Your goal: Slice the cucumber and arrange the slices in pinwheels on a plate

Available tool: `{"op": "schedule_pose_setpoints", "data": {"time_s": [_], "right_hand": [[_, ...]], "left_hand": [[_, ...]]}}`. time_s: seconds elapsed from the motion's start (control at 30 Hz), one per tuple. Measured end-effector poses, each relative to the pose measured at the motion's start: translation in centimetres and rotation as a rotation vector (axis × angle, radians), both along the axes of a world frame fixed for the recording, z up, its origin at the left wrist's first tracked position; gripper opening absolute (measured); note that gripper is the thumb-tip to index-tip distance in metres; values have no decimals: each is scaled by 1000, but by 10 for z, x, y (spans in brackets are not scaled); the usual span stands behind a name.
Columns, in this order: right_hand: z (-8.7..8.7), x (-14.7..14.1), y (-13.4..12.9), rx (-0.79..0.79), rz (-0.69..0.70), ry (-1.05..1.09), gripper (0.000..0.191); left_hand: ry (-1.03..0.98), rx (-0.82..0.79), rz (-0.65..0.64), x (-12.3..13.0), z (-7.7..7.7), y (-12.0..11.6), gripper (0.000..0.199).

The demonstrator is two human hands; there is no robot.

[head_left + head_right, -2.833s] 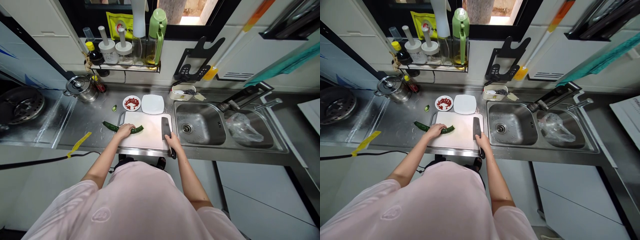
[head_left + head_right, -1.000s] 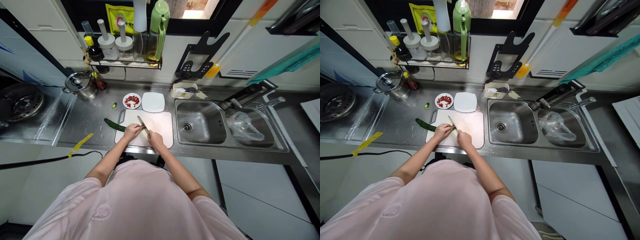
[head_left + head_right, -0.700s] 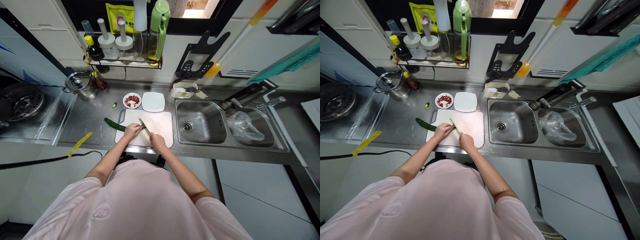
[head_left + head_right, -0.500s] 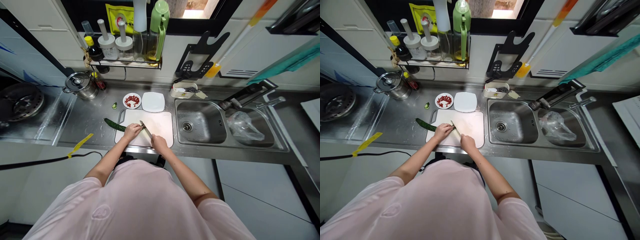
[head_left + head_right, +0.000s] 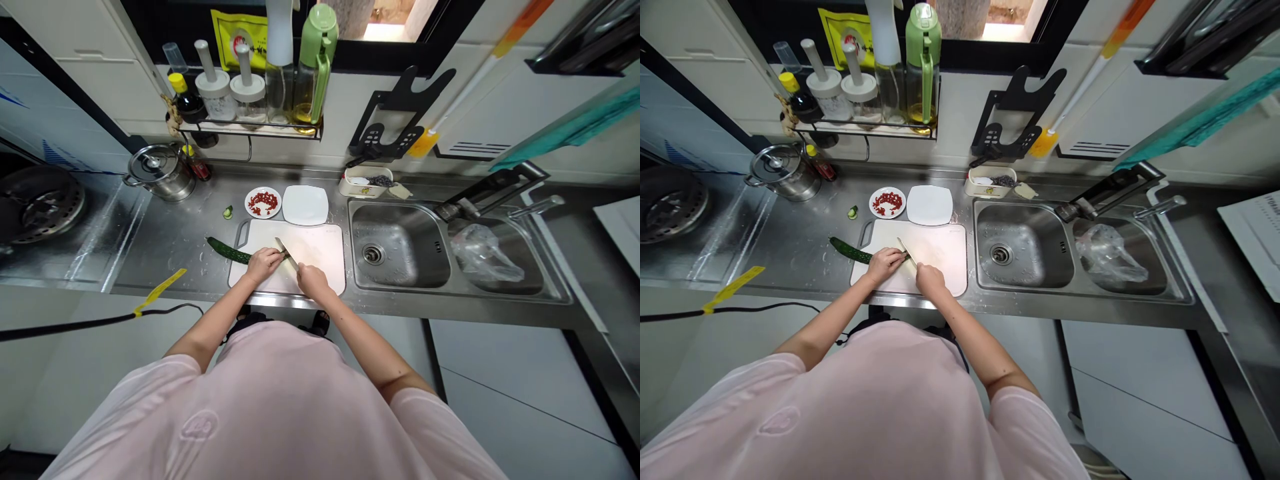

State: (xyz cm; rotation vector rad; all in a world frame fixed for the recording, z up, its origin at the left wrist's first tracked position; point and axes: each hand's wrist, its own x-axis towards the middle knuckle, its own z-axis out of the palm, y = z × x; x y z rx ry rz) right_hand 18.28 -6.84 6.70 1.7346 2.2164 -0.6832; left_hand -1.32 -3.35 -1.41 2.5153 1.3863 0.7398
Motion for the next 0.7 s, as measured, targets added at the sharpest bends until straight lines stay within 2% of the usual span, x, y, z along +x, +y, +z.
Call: {"op": "schedule_pose_setpoints", "data": {"time_s": [0.43, 0.7], "right_hand": [[-9, -26, 26, 58, -21, 45, 27], [-8, -9, 6, 28, -11, 11, 26]], "left_hand": [[5, 17, -5, 0, 1, 0, 25], [2, 21, 8, 1, 1, -1, 26]]}}
